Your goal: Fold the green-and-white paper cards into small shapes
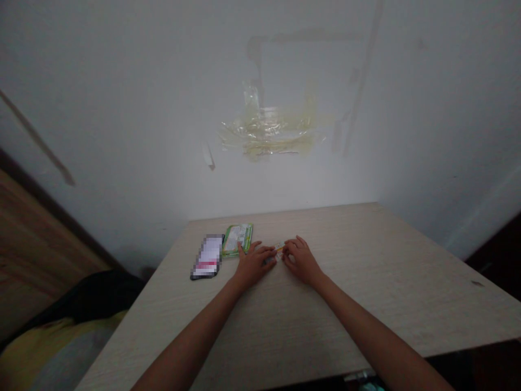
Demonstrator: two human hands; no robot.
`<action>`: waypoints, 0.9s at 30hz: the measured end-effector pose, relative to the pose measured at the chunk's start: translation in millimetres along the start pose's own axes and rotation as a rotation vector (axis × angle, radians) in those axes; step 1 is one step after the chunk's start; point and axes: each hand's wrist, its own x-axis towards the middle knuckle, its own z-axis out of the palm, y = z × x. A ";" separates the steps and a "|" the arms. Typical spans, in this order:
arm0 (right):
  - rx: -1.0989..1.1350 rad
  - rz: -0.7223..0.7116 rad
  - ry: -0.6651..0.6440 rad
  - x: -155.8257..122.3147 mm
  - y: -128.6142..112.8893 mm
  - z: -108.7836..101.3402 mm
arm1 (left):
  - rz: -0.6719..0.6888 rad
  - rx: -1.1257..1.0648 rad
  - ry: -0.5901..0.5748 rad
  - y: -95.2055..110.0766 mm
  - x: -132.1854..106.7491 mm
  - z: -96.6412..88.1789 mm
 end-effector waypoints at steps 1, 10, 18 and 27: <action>-0.014 0.017 0.017 -0.3 1.9 0.7 | -0.002 -0.002 -0.003 0.1 0.0 -0.3; -0.075 -0.006 -0.005 0.1 1.9 2.3 | 0.000 0.002 -0.002 1.0 0.5 0.4; -0.107 0.017 -0.023 1.2 2.8 4.9 | -0.002 -0.001 -0.005 0.4 0.4 1.4; -0.085 -0.045 -0.064 1.1 0.0 1.3 | -0.018 0.024 -0.003 1.1 0.4 1.7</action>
